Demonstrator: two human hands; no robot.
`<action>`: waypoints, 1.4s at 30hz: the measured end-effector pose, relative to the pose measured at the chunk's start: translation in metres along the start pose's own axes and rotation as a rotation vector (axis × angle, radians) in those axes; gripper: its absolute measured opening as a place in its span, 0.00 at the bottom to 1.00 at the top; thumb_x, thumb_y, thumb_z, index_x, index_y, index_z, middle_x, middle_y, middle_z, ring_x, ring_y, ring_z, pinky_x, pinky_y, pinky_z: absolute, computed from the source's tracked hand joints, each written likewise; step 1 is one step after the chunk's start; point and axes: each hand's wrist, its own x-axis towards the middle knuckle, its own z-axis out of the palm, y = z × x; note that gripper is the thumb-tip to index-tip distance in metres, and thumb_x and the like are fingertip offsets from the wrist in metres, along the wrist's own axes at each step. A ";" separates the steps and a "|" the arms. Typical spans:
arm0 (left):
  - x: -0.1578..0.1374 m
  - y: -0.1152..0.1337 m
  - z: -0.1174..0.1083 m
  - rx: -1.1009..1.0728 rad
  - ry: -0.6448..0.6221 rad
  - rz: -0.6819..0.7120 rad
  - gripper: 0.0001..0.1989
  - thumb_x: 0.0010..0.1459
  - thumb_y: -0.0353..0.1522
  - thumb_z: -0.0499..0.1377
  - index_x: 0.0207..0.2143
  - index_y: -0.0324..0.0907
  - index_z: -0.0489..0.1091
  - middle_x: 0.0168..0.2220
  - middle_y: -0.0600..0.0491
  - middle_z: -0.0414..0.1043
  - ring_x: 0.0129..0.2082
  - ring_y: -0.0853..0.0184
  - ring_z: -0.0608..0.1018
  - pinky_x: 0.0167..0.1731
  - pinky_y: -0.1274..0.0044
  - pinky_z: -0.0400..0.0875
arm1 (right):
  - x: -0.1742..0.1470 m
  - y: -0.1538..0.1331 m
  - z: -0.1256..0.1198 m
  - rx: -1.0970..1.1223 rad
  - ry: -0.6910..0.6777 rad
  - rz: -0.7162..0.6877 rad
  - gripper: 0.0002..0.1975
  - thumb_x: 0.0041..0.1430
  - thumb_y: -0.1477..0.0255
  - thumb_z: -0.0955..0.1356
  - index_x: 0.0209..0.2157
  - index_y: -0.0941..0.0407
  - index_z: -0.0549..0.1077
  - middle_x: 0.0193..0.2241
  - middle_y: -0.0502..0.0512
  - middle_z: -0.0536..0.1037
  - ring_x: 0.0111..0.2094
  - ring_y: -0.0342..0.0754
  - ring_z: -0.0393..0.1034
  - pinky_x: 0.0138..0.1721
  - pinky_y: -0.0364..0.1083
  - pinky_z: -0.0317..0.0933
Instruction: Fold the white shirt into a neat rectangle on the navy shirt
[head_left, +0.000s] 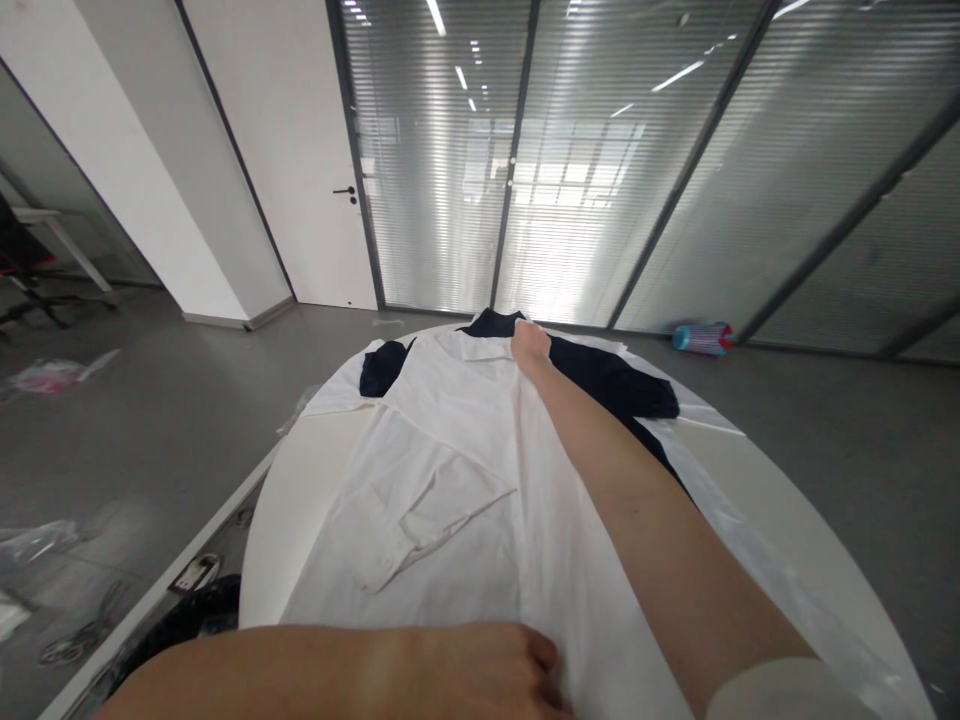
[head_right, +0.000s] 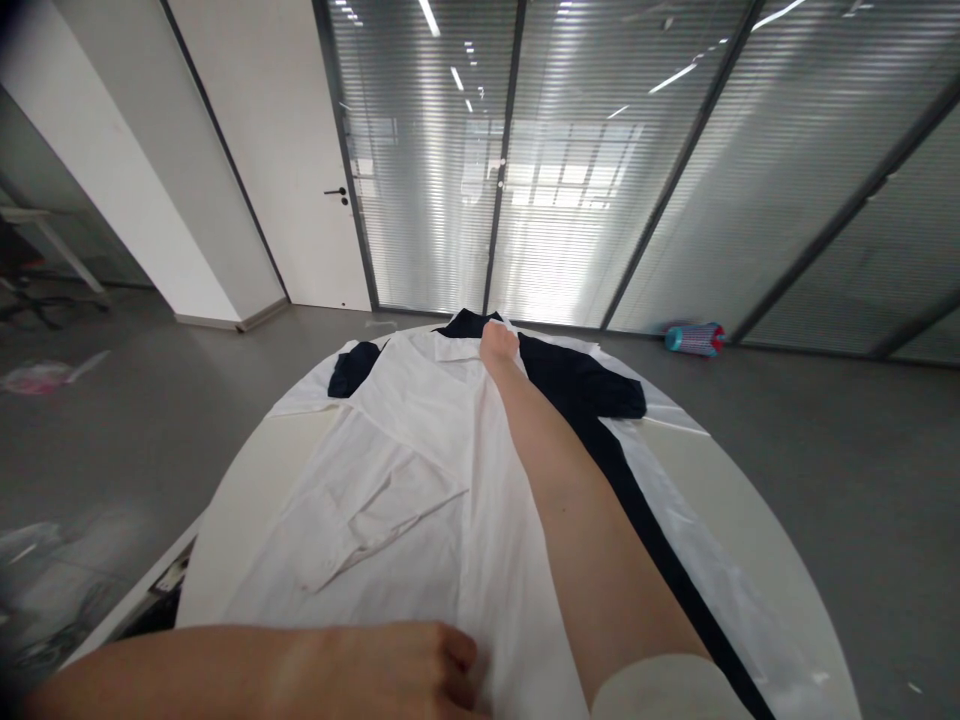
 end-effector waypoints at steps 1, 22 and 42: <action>-0.002 0.000 0.000 -0.006 0.000 -0.008 0.07 0.65 0.28 0.58 0.44 0.35 0.70 0.19 0.60 0.69 0.22 0.69 0.74 0.39 0.79 0.69 | -0.001 0.000 0.002 -0.003 -0.011 -0.013 0.23 0.67 0.81 0.54 0.55 0.62 0.72 0.54 0.72 0.73 0.55 0.60 0.68 0.52 0.53 0.61; -0.019 -0.007 0.001 -0.124 0.014 0.017 0.07 0.64 0.29 0.58 0.30 0.42 0.67 0.29 0.57 0.73 0.25 0.70 0.74 0.30 0.76 0.69 | -0.005 0.010 0.042 0.007 0.050 -0.120 0.24 0.70 0.63 0.55 0.59 0.58 0.69 0.64 0.66 0.62 0.63 0.60 0.56 0.60 0.57 0.52; -0.009 -0.030 0.015 -0.038 0.064 -0.587 0.43 0.66 0.54 0.45 0.71 0.34 0.40 0.71 0.31 0.31 0.70 0.41 0.39 0.65 0.47 0.38 | 0.007 0.021 0.056 0.036 -0.147 -0.110 0.40 0.67 0.47 0.46 0.72 0.57 0.44 0.72 0.56 0.38 0.72 0.58 0.29 0.68 0.62 0.24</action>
